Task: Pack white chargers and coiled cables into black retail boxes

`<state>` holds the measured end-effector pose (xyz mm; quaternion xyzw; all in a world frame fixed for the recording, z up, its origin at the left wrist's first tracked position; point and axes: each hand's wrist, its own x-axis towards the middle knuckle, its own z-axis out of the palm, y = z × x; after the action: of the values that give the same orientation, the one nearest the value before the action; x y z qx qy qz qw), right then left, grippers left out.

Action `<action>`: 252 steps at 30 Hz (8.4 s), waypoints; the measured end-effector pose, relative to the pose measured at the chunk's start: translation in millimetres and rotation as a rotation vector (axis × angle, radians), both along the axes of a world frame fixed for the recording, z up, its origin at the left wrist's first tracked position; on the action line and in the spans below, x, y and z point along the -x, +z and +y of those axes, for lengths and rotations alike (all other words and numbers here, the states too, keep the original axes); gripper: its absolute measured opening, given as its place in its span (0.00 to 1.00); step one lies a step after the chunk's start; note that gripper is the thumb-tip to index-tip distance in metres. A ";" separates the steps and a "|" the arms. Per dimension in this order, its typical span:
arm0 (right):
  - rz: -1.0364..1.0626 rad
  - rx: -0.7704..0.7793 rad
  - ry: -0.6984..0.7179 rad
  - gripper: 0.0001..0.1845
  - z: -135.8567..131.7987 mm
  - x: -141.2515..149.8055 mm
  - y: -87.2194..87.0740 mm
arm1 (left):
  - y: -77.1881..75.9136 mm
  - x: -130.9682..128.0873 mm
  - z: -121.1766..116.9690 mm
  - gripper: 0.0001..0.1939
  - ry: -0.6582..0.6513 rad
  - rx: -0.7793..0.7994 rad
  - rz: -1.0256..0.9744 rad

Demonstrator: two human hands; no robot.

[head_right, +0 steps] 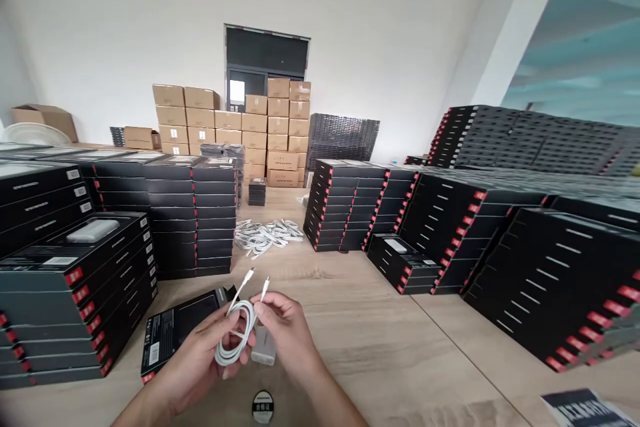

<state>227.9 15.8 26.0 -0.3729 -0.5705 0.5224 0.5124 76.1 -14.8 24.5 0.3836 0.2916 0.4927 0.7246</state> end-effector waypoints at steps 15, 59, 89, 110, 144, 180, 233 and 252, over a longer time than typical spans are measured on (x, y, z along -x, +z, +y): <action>0.199 0.022 -0.053 0.17 2.1 10.4 -4.8 | -2.2 7.3 0.2 0.13 -0.139 -0.081 0.043; 0.196 -0.072 -0.076 0.11 5.1 -7.6 4.0 | -7.1 0.6 8.2 0.13 0.108 0.005 0.259; 0.216 -0.047 -0.241 0.18 6.6 -8.9 6.3 | 1.8 -5.1 -4.5 0.08 -0.151 0.179 -0.259; 0.198 -0.055 -0.174 0.19 6.5 -11.5 9.0 | 0.4 -1.0 -9.0 0.06 -0.172 0.179 -0.262; -0.518 -0.329 0.102 0.15 -9.0 -19.9 25.8 | -2.0 -6.7 -1.5 0.03 -0.096 0.188 -0.147; 0.741 0.041 -0.144 0.11 -2.5 -16.1 33.7 | -16.1 -10.3 -8.1 0.20 -0.374 0.036 -0.298; -0.208 -0.307 -0.288 0.07 -7.2 -12.4 20.3 | 5.2 -16.4 -9.1 0.10 0.034 0.200 -0.093; 0.244 -0.083 -0.218 0.14 -6.9 -4.6 19.9 | 1.5 -8.0 -11.0 0.15 -0.184 0.135 -0.172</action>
<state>232.4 8.9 45.8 -0.3447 -0.4812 0.4813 0.6465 84.1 -25.7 26.1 0.3153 0.2245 0.4345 0.8132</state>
